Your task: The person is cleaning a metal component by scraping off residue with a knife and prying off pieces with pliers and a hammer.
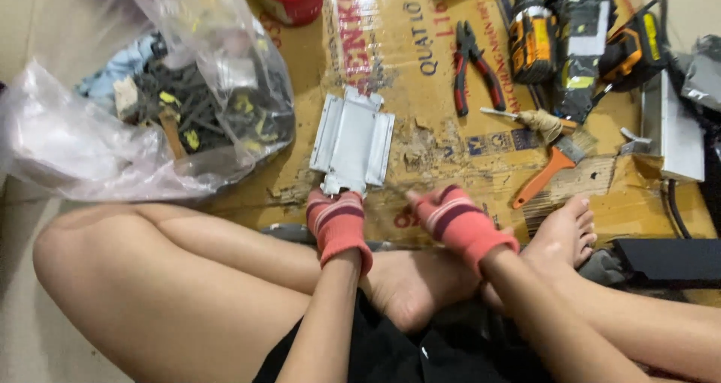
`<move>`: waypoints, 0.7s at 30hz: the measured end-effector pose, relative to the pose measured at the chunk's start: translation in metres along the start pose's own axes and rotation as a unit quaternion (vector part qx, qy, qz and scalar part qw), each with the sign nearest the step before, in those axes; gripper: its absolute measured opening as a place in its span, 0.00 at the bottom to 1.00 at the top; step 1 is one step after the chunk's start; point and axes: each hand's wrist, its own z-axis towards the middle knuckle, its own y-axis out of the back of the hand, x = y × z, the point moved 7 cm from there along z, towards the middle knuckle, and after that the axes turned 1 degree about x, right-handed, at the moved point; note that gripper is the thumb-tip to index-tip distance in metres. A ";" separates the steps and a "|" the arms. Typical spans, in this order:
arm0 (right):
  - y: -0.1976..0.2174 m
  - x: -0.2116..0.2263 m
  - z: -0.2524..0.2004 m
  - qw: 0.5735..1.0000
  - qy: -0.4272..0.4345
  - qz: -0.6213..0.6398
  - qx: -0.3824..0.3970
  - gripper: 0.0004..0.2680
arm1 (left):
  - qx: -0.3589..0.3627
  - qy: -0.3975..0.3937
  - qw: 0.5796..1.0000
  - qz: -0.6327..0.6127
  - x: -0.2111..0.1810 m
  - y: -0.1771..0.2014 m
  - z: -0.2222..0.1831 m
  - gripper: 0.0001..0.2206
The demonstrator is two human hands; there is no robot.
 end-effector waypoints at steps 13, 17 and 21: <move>-0.002 -0.001 0.016 0.988 0.036 -0.147 -0.011 0.18 | -0.015 -0.026 0.997 -0.067 0.003 0.004 -0.006 0.27; 0.003 0.007 0.000 0.987 0.034 -0.152 -0.028 0.17 | -0.003 -0.046 0.997 -0.064 -0.003 0.008 -0.013 0.26; 0.013 -0.002 0.017 0.978 -0.011 -0.205 -0.023 0.19 | -0.009 -0.047 0.997 -0.056 -0.004 0.007 -0.018 0.27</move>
